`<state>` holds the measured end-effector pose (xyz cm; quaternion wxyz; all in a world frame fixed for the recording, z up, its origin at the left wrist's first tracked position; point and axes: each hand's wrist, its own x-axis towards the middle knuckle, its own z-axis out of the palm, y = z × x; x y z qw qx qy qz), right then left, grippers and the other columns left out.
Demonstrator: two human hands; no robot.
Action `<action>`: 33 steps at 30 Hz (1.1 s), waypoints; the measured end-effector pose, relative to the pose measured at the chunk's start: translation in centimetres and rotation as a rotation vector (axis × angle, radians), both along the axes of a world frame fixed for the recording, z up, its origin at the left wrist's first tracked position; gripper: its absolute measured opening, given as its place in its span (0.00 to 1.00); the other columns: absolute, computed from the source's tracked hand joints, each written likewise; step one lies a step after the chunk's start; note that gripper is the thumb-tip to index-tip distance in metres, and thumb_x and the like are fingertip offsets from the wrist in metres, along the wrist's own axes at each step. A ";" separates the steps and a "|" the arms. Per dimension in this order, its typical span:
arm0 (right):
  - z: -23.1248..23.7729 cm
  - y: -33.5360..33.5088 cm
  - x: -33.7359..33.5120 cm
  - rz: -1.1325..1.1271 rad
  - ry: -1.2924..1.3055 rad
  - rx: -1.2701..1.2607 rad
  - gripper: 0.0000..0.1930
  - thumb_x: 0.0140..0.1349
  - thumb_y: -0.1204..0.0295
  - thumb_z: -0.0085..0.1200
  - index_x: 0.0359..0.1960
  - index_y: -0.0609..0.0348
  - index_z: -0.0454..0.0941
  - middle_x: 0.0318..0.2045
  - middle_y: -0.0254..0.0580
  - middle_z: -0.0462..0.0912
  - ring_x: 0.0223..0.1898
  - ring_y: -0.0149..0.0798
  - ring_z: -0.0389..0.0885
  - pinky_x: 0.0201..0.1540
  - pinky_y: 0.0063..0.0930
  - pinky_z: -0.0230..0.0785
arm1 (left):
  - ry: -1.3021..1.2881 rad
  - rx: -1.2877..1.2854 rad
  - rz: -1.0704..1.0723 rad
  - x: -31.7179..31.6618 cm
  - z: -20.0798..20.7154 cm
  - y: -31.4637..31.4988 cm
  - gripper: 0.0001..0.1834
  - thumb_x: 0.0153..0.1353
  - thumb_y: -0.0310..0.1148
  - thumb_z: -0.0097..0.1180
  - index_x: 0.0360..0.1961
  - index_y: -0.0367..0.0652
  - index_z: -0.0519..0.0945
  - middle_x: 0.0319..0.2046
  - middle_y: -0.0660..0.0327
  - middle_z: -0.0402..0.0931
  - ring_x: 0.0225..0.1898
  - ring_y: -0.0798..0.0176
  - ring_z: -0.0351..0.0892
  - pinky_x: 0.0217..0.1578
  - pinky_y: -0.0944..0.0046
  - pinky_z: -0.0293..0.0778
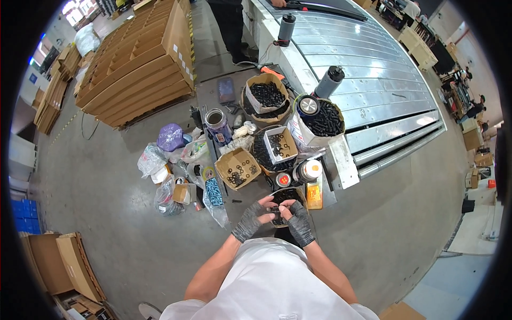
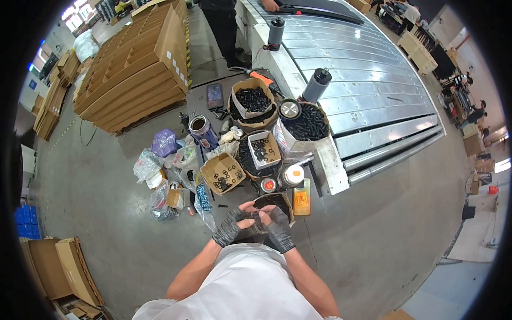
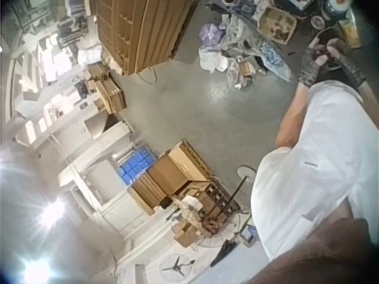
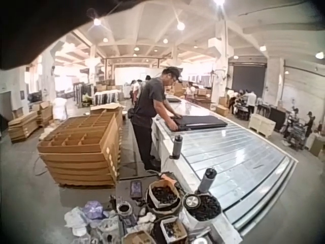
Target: Sorting and handling small hardware components like screws and washers at a factory workbench.
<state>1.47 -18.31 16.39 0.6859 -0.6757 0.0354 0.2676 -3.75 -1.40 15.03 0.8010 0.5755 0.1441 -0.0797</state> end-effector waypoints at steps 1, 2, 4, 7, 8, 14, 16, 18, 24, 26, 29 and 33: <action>-1.3 -0.7 -0.2 0.019 -0.084 -0.028 0.08 0.64 0.71 0.56 0.42 0.59 0.76 0.32 0.31 0.77 0.35 0.25 0.74 0.38 0.21 0.69 | -0.005 -0.015 -0.015 0.4 1.0 -0.8 0.23 0.60 0.32 0.60 0.55 0.38 0.76 0.44 0.59 0.79 0.46 0.64 0.78 0.51 0.64 0.73; -1.0 -0.9 -0.3 0.016 -0.078 -0.027 0.08 0.64 0.71 0.56 0.42 0.59 0.76 0.32 0.31 0.77 0.35 0.25 0.74 0.38 0.21 0.69 | 0.002 -0.014 -0.018 0.3 0.7 -1.1 0.23 0.60 0.32 0.60 0.55 0.38 0.76 0.44 0.59 0.79 0.46 0.64 0.78 0.51 0.64 0.73; -0.5 -1.4 -0.6 0.050 -0.075 -0.027 0.08 0.64 0.70 0.56 0.42 0.59 0.76 0.32 0.32 0.77 0.35 0.25 0.74 0.39 0.23 0.69 | 0.159 -0.016 -0.116 0.3 -0.5 -1.6 0.21 0.59 0.32 0.61 0.54 0.38 0.77 0.44 0.61 0.80 0.46 0.66 0.77 0.51 0.65 0.72; -1.9 -2.9 -1.5 0.015 -0.109 -0.075 0.08 0.64 0.70 0.57 0.42 0.59 0.76 0.32 0.33 0.77 0.34 0.25 0.74 0.40 0.24 0.70 | 0.159 0.005 -0.125 -0.2 -1.2 -2.5 0.18 0.59 0.30 0.61 0.51 0.38 0.79 0.42 0.62 0.81 0.45 0.69 0.77 0.48 0.66 0.74; -2.1 -3.4 -1.8 0.003 -0.103 -0.078 0.08 0.64 0.70 0.57 0.42 0.59 0.76 0.32 0.33 0.77 0.34 0.25 0.74 0.40 0.24 0.70 | 0.186 0.009 -0.134 -0.3 -1.2 -2.7 0.17 0.59 0.28 0.60 0.50 0.37 0.80 0.42 0.62 0.81 0.45 0.69 0.78 0.48 0.66 0.74; -2.3 -5.8 -4.1 0.076 0.087 -0.016 0.07 0.64 0.71 0.58 0.41 0.58 0.77 0.30 0.28 0.77 0.31 0.23 0.72 0.34 0.20 0.68 | 0.174 0.097 -0.291 -1.9 -1.2 -3.6 0.18 0.61 0.32 0.59 0.51 0.36 0.79 0.43 0.60 0.80 0.45 0.67 0.76 0.49 0.65 0.72; -2.5 -6.7 -5.0 0.079 0.091 -0.008 0.08 0.64 0.72 0.58 0.41 0.60 0.76 0.31 0.31 0.79 0.34 0.26 0.75 0.39 0.23 0.71 | 0.252 0.057 -0.398 -2.7 -2.1 -4.0 0.17 0.61 0.31 0.58 0.50 0.35 0.79 0.45 0.58 0.79 0.48 0.66 0.76 0.51 0.65 0.72; -2.4 -7.0 -5.6 0.114 0.088 -0.065 0.09 0.63 0.72 0.58 0.42 0.61 0.76 0.33 0.36 0.80 0.37 0.30 0.78 0.43 0.26 0.72 | 0.243 0.131 -0.429 -3.4 -2.3 -4.5 0.17 0.61 0.31 0.58 0.50 0.35 0.79 0.45 0.58 0.79 0.49 0.65 0.76 0.51 0.65 0.72; -1.3 -7.6 -4.9 0.190 0.058 -0.170 0.09 0.61 0.72 0.59 0.40 0.64 0.77 0.31 0.41 0.82 0.34 0.32 0.80 0.41 0.27 0.73 | 0.235 0.380 -0.585 -2.2 -0.3 -5.3 0.19 0.59 0.30 0.58 0.52 0.37 0.78 0.46 0.51 0.80 0.46 0.54 0.80 0.50 0.58 0.73; -1.8 -7.8 -5.0 0.167 0.054 -0.161 0.10 0.61 0.72 0.59 0.40 0.64 0.77 0.29 0.41 0.81 0.33 0.32 0.80 0.39 0.28 0.73 | 0.213 0.473 -0.618 -2.3 -1.0 -5.6 0.18 0.59 0.31 0.58 0.50 0.38 0.79 0.45 0.50 0.80 0.47 0.55 0.80 0.50 0.59 0.74; -3.0 -8.0 -5.3 0.159 0.006 -0.189 0.10 0.61 0.72 0.59 0.41 0.64 0.78 0.29 0.42 0.82 0.33 0.32 0.80 0.38 0.27 0.73 | 0.031 0.741 -0.632 -2.4 -2.3 -6.2 0.15 0.57 0.31 0.60 0.46 0.39 0.80 0.43 0.49 0.79 0.46 0.52 0.78 0.47 0.58 0.75; -3.0 -8.3 -4.4 0.026 0.099 -0.106 0.10 0.62 0.71 0.59 0.41 0.63 0.78 0.32 0.38 0.82 0.34 0.31 0.79 0.39 0.25 0.72 | -0.221 0.923 -0.472 -0.4 -1.6 -6.9 0.12 0.54 0.29 0.62 0.41 0.41 0.82 0.38 0.51 0.77 0.42 0.47 0.78 0.43 0.54 0.76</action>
